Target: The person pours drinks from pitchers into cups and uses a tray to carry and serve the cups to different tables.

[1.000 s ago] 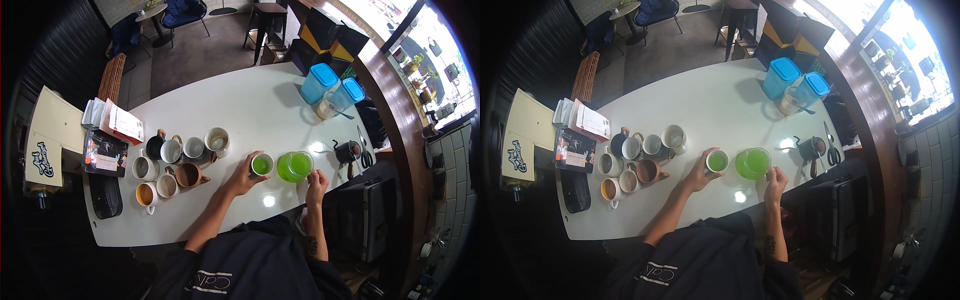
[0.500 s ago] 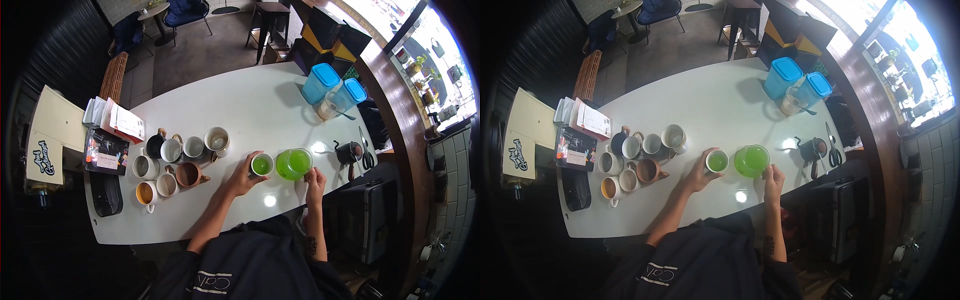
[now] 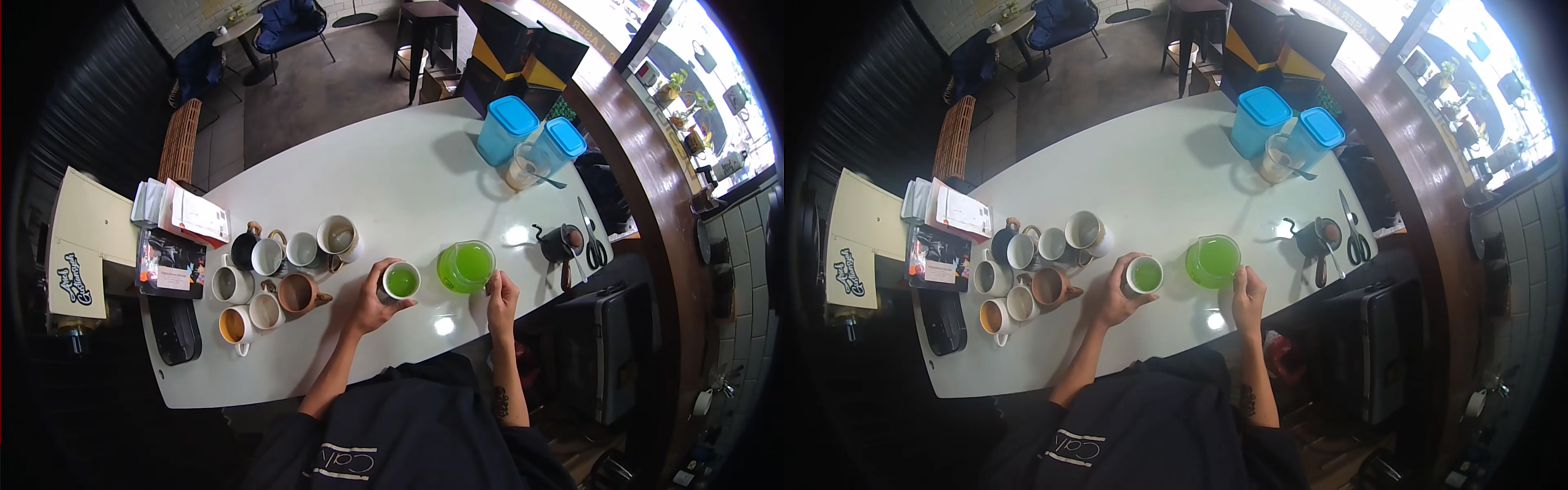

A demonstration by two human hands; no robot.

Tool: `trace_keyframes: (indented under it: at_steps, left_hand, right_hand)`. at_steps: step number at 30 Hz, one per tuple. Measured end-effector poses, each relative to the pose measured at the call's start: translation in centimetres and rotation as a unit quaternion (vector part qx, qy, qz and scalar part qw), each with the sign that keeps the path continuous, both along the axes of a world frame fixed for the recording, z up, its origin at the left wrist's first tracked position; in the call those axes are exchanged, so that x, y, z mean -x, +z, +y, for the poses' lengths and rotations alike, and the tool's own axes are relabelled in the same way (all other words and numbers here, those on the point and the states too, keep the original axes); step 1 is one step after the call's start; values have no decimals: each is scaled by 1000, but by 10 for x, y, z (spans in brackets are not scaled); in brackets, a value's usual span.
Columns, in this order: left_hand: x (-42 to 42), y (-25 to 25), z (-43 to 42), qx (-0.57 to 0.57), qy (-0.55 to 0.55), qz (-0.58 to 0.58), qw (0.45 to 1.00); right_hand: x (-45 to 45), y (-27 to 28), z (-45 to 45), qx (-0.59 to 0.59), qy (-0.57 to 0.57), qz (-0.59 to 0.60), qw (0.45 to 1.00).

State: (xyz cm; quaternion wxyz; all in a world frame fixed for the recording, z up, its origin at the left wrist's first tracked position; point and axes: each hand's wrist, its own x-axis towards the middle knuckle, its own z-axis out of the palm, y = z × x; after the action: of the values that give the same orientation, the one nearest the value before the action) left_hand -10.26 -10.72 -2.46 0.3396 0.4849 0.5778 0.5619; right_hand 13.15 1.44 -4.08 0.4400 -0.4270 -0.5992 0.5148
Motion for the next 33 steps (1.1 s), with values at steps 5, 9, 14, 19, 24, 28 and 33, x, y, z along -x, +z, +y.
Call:
trace_keyframes:
  at_steps: [5, 9, 14, 19, 24, 28, 33]
  left_hand:
    - [1, 2, -5, 7, -6, 4, 1000]
    - [-1, 0, -5, 29, 4, 14, 999]
    - [-5, -7, -10, 15, 13, 5, 1000]
    - [-8, -3, -30, 13, 37, 81, 996]
    - [-10, -12, -65, 26, 77, -13, 997]
    - [-12, -16, -96, 48, -41, -140, 988]
    - [-30, -14, -129, 85, -181, -170, 965]
  right_hand:
    - [6, 6, -4, -2, -18, 6, 1000]
    - [3, -4, 0, -21, -33, -14, 999]
    - [-10, -4, -4, -43, -112, -43, 992]
    - [-38, -9, -23, -11, -200, -32, 979]
    - [-62, -11, -65, 25, -249, -3, 968]
    - [-71, -6, -121, 66, -280, 21, 957]
    - [-92, -24, -223, 102, -310, -11, 945]
